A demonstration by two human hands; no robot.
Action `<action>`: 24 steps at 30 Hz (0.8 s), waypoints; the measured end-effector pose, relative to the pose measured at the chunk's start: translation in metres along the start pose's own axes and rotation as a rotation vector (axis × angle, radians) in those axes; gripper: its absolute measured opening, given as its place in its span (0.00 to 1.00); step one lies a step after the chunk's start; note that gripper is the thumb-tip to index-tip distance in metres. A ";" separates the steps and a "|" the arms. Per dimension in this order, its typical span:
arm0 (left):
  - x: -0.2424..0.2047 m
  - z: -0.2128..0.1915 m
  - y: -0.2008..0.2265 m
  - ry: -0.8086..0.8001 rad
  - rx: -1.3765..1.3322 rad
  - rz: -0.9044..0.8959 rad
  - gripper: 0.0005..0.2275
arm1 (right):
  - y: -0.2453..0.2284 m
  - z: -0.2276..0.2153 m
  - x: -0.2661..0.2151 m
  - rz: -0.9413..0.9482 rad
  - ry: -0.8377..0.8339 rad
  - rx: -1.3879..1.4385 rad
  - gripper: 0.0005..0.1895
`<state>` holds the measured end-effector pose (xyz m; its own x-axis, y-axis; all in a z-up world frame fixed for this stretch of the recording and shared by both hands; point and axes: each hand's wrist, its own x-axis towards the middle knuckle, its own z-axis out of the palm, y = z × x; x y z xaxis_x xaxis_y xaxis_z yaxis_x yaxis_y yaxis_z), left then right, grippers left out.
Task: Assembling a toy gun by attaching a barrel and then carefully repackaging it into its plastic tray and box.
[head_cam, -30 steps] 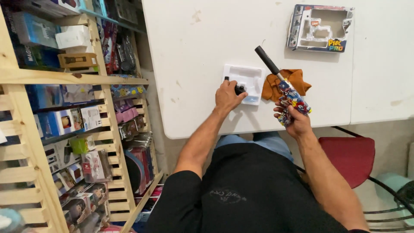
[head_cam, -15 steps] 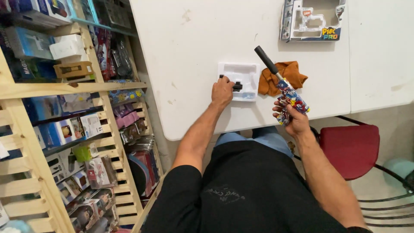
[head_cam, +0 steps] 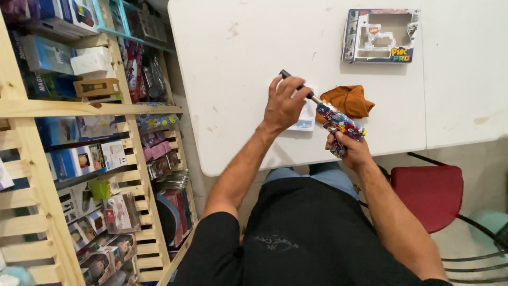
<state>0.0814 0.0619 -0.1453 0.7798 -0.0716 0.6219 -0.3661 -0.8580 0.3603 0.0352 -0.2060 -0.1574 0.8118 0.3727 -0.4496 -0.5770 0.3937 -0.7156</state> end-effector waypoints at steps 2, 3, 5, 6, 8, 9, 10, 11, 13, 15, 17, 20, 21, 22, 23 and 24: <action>0.003 -0.001 -0.013 -0.057 0.007 0.099 0.12 | -0.020 0.016 -0.004 0.015 0.002 -0.051 0.12; 0.004 -0.002 -0.020 -0.116 0.010 0.200 0.11 | -0.030 0.025 -0.006 0.029 0.008 -0.101 0.12; 0.007 -0.011 -0.030 -0.235 -0.035 0.231 0.12 | -0.040 0.018 0.001 0.035 -0.007 -0.168 0.12; 0.005 -0.014 -0.032 -0.366 -0.088 0.250 0.14 | -0.044 0.013 0.001 0.056 -0.012 -0.234 0.12; 0.027 -0.046 -0.017 -0.611 -0.171 0.172 0.09 | -0.063 0.022 0.000 0.057 -0.047 -0.349 0.11; 0.037 -0.061 -0.010 -0.857 -0.256 0.086 0.07 | -0.072 0.027 -0.002 0.064 -0.081 -0.464 0.10; 0.033 -0.057 -0.009 -0.857 -0.257 0.085 0.07 | -0.078 0.029 -0.003 0.065 -0.081 -0.465 0.10; 0.029 -0.053 -0.009 -0.852 -0.210 0.101 0.07 | -0.083 0.032 -0.003 0.068 -0.114 -0.531 0.11; 0.027 -0.044 -0.013 -0.842 -0.155 0.125 0.06 | -0.090 0.038 0.002 0.059 -0.150 -0.596 0.11; 0.019 -0.036 -0.013 -0.639 -0.114 0.095 0.06 | -0.089 0.041 0.001 0.023 -0.140 -0.537 0.10; 0.024 -0.040 -0.010 -0.595 -0.129 0.051 0.07 | -0.085 0.042 0.001 0.014 -0.137 -0.501 0.10; 0.038 -0.055 -0.002 -0.590 -0.175 -0.047 0.09 | -0.080 0.037 0.005 0.004 -0.149 -0.462 0.09; 0.044 -0.062 0.000 -0.631 -0.213 -0.097 0.11 | -0.078 0.034 0.007 0.003 -0.155 -0.458 0.09; 0.056 -0.075 0.003 -0.632 -0.213 -0.095 0.11 | -0.080 0.034 0.007 0.002 -0.154 -0.457 0.09; 0.067 -0.087 0.007 -0.755 -0.225 -0.125 0.11 | -0.081 0.033 0.007 -0.003 -0.149 -0.466 0.10; 0.078 -0.100 0.010 -0.875 -0.235 -0.158 0.13 | -0.083 0.033 0.008 -0.006 -0.147 -0.477 0.10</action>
<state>0.0877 0.0989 -0.0233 0.9006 -0.4039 -0.1605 -0.2415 -0.7721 0.5878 0.0867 -0.2078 -0.0841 0.7740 0.4995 -0.3891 -0.4390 -0.0194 -0.8983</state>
